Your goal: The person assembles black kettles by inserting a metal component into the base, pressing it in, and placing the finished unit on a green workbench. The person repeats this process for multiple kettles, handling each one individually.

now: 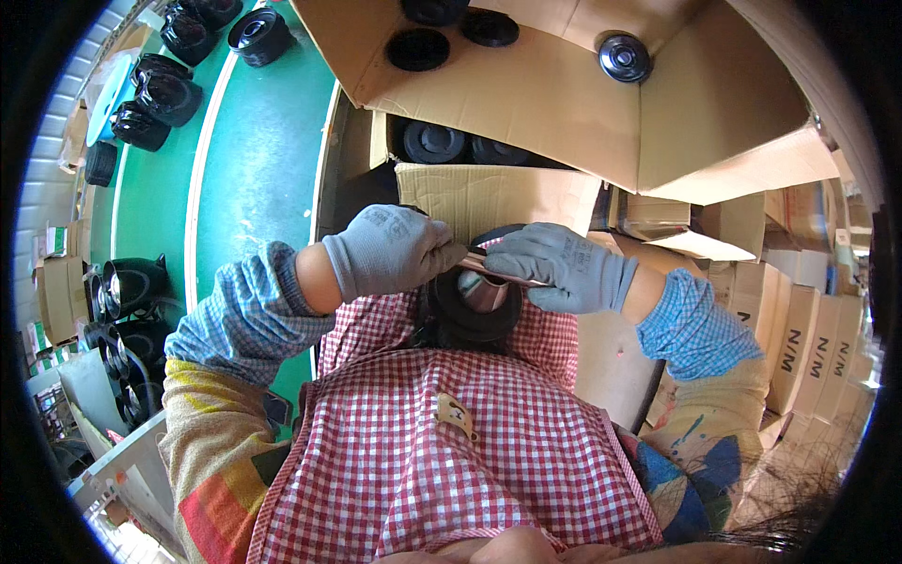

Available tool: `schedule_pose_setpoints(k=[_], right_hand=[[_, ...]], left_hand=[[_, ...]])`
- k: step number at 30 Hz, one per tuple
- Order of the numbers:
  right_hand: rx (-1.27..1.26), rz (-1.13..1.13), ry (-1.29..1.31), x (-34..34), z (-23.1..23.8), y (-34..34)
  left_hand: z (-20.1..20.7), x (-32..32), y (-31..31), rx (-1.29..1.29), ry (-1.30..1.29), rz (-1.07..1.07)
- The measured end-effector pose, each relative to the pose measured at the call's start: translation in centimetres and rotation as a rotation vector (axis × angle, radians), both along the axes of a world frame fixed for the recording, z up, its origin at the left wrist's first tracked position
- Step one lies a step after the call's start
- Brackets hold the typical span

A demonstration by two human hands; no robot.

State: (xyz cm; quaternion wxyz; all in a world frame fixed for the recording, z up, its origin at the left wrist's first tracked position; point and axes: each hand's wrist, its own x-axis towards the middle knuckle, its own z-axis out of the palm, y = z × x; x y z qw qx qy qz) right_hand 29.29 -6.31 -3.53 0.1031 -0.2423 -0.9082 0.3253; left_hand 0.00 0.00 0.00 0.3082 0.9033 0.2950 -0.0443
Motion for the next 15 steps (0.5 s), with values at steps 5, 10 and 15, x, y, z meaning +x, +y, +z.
schedule_pose_setpoints(k=[5, 10, 15], right_hand=[[0.163, -0.025, -0.07, -0.4, 0.4, 0.4], [-0.045, -0.135, 0.096, -4.3, 0.0, -3.0], [-0.155, -0.151, 0.197, -6.5, 0.1, -4.0]], left_hand=[[-1.5, 1.0, 1.1, -0.023, -0.038, -0.017], [-6.2, 2.0, 3.1, -0.07, -0.193, 0.069], [-6.9, 4.8, 4.9, -0.177, -0.176, 0.009]])
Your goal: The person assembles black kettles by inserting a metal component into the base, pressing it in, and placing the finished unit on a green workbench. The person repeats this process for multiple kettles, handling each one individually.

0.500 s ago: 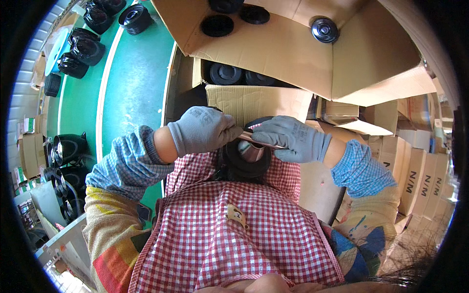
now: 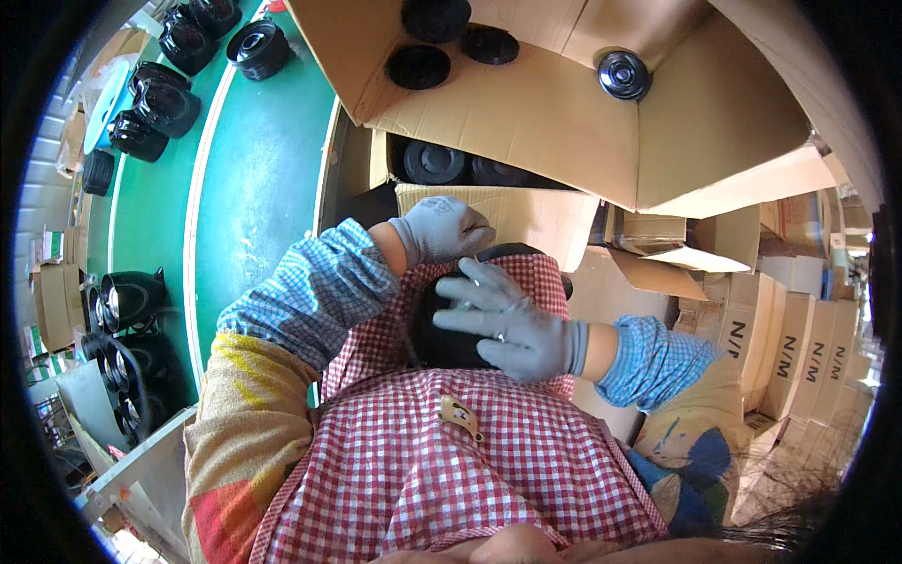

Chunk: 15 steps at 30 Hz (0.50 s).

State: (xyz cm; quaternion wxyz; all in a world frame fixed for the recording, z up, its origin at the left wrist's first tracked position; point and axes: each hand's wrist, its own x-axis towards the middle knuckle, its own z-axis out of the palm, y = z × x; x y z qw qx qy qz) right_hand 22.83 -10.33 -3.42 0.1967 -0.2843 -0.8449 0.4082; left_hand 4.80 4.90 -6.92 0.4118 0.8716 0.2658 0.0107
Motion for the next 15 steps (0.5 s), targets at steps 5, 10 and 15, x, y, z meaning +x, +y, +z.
schedule_pose_setpoints(k=[5, 10, 15], right_hand=[[0.002, 0.018, -0.103, 5.6, -1.4, 2.3], [-0.05, 0.14, -0.459, 6.2, 0.7, 5.0], [-0.027, 0.104, -0.579, 4.9, 1.6, 4.9]], left_hand=[[3.5, -4.5, -1.8, 0.158, 0.101, -0.064], [8.3, -4.8, -4.3, 0.082, 0.202, -0.181], [8.8, -4.5, -5.0, 0.039, 0.29, -0.143]])
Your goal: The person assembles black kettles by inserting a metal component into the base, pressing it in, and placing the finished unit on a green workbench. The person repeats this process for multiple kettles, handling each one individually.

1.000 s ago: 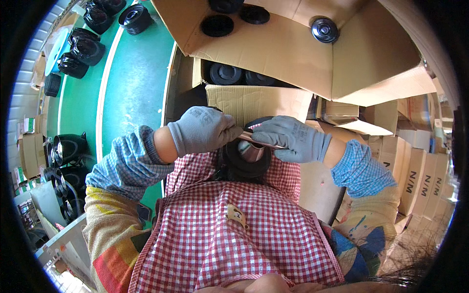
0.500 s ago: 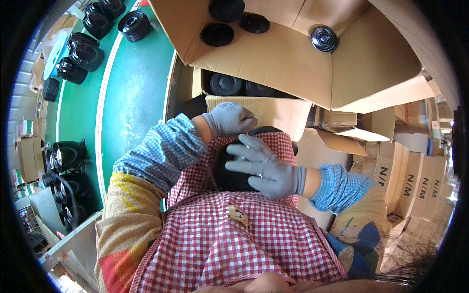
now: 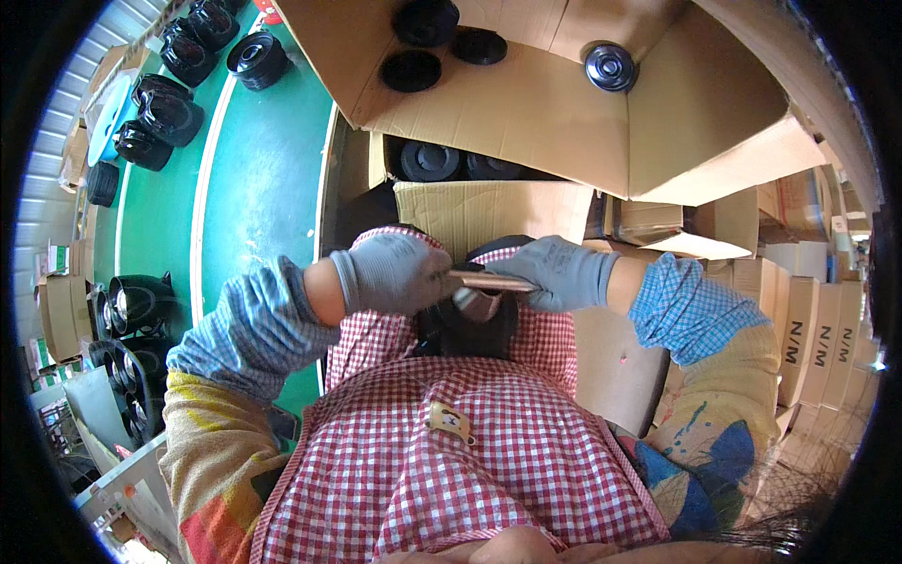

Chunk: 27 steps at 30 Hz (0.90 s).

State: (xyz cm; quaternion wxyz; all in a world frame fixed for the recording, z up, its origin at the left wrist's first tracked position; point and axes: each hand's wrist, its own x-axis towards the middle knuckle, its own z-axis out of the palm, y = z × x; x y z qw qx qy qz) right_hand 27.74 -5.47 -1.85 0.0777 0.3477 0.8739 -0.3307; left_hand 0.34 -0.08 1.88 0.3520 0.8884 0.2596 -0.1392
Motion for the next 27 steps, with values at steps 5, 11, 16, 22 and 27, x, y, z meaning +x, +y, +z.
schedule_pose_setpoints(k=[5, 11, 16, 22, 27], right_hand=[[-0.107, -0.202, 0.0, -1.1, -0.1, -1.9], [-0.248, -0.335, 0.003, -1.0, 0.0, -2.4], [-0.294, -0.43, 0.175, -1.3, -0.5, -3.4], [-0.656, -0.756, 0.342, -3.6, 0.4, -5.7], [-0.956, -1.068, 0.382, -6.1, 3.8, -5.3]], left_hand=[[-3.9, -1.3, 2.5, -0.21, -0.077, 0.117], [-7.0, 0.0, 3.2, -0.152, -0.135, 0.245], [-9.7, 0.4, 3.8, -0.173, -0.261, 0.261], [-9.6, 1.8, 5.2, -0.246, -0.209, 0.261], [-11.9, 3.3, 5.9, -0.371, -0.273, 0.319]])
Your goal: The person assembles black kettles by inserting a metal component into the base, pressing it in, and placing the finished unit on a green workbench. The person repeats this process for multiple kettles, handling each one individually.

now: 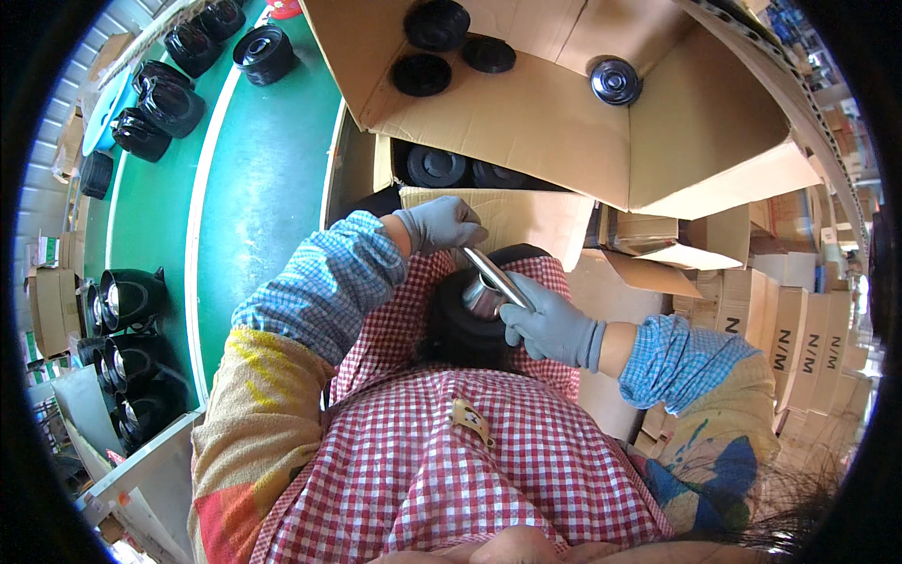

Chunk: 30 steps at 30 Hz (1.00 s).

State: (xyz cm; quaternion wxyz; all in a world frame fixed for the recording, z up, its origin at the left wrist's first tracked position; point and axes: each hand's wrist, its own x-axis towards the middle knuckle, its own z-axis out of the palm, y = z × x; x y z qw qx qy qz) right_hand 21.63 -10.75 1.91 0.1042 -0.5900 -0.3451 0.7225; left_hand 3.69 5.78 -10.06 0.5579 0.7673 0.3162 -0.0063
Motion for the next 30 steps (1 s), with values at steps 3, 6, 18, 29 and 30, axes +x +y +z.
schedule_pose_setpoints(k=[3, 6, 18, 29, 30], right_hand=[[-0.026, -0.137, 0.027, -0.9, -0.1, -0.5], [-0.012, -0.224, 0.006, -2.0, -0.4, -1.0], [-0.043, -0.314, -0.056, -3.8, 0.3, 0.5], [0.556, -0.392, -0.366, 11.4, -14.7, 14.4], [0.585, -0.447, -0.34, 11.9, -16.7, 16.4]], left_hand=[[-0.5, 1.0, 0.7, -0.117, -0.063, -0.031], [-1.2, 1.7, 0.7, -0.226, -0.116, -0.027], [-0.8, 3.0, 1.8, -0.29, -0.034, 0.049], [1.8, -13.7, -13.3, 1.187, -0.195, -0.498], [0.7, -13.8, -14.1, 1.202, -0.229, -0.498]])
